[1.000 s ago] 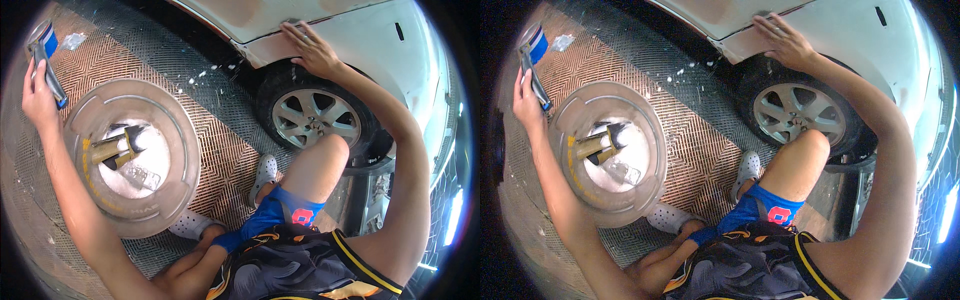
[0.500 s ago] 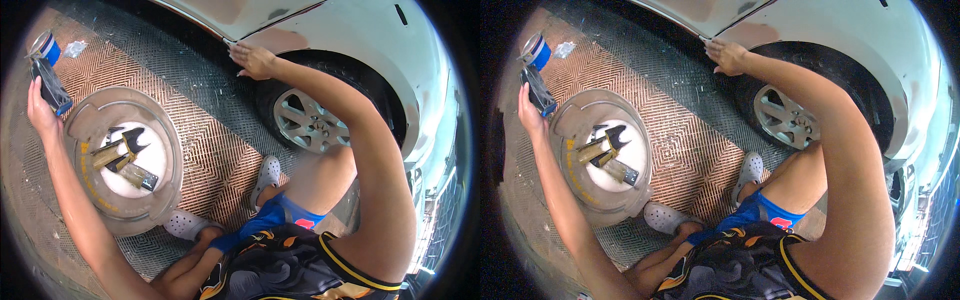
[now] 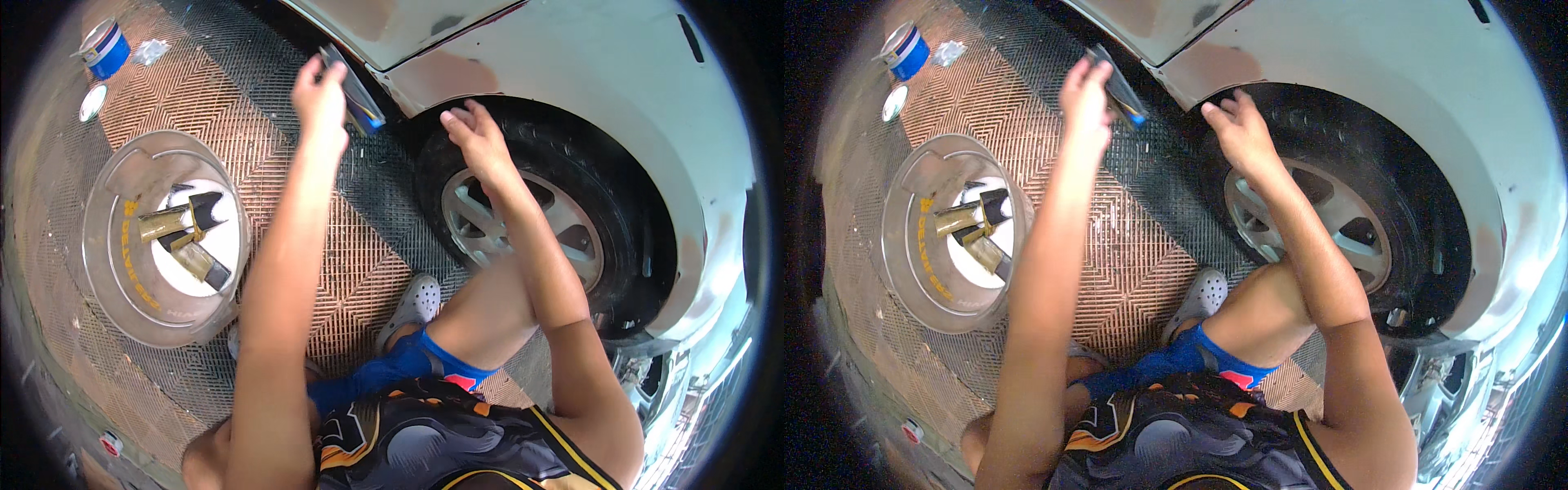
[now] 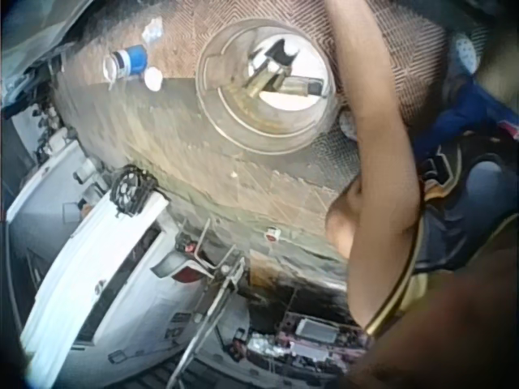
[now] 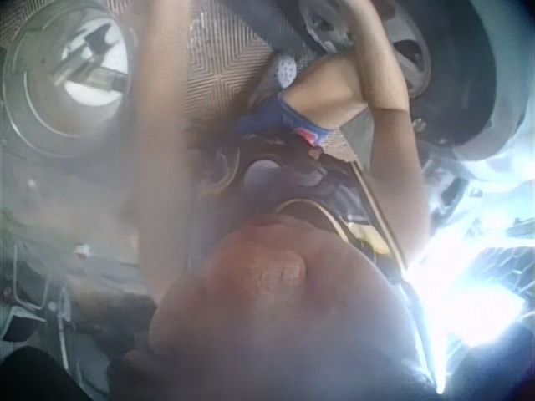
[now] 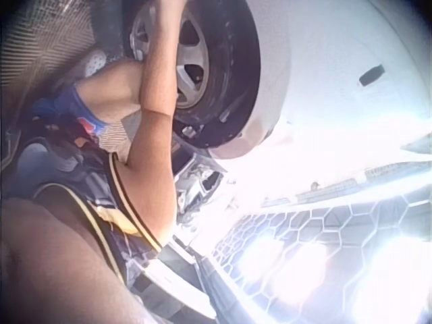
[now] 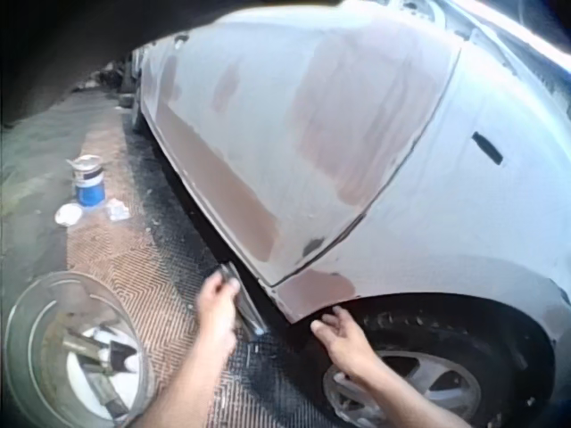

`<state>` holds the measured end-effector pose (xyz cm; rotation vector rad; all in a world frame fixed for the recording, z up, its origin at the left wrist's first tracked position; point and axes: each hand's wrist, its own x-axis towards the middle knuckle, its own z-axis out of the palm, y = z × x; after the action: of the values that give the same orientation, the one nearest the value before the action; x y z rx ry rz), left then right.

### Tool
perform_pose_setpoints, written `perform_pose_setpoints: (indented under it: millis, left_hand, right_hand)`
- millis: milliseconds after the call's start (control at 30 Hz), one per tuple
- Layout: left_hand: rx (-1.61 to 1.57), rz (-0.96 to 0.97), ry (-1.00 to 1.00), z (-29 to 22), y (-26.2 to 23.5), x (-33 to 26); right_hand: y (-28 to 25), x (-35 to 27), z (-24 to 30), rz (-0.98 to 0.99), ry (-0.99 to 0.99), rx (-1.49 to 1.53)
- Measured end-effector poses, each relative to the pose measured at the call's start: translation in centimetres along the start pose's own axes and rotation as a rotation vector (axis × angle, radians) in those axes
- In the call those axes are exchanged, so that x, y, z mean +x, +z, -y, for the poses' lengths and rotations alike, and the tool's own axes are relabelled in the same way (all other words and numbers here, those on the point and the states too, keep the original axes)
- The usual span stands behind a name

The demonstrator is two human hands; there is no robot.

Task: The person is sanding the wheel arch area of a white car using a blue sanding block. They repeatedly dip the sanding block into a bucket of water and continue sanding the same area.

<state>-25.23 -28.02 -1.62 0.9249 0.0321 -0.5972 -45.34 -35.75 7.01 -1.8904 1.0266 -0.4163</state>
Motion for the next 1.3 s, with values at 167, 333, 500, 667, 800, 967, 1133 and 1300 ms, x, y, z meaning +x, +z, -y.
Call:
perform_pose_setpoints:
  millis: [167, 333, 500, 667, 800, 967, 1133, 1300]
  left_hand:
    - [0.229, -0.069, 0.060, 10.7, 2.8, 0.0]
    - [0.422, -0.216, 0.293, 12.1, 4.3, -0.5]
    - [0.180, -0.199, 0.476, 11.0, 7.2, -2.8]
    - [0.406, -0.152, 0.784, 7.1, 11.4, -8.1]
    - [0.579, -0.370, 0.436, 11.3, 7.5, -3.9]
    - [0.707, -0.234, 0.430, 10.0, 5.8, -3.1]
    - [0.719, -0.133, 0.362, 7.9, 6.6, -2.6]
    - [0.750, -0.234, 0.387, 8.6, 6.7, -3.6]
  right_hand:
    - [-2.0, 0.7, 0.5, 0.057, -0.068, 0.205]
    - [-3.4, 1.3, -0.7, 0.154, -0.064, 0.161]
    - [-4.0, 1.2, -1.2, 0.152, -0.053, 0.311]
    - [-3.5, 0.3, -0.1, 0.125, -0.038, 0.478]
    - [-3.9, 1.2, -1.4, 0.260, -0.132, 0.447]
    - [-4.8, 1.1, -1.4, 0.266, -0.120, 0.395]
    - [-4.8, 0.8, -1.2, 0.233, -0.117, 0.356]
    - [-4.4, 1.2, -0.8, 0.257, -0.119, 0.373]
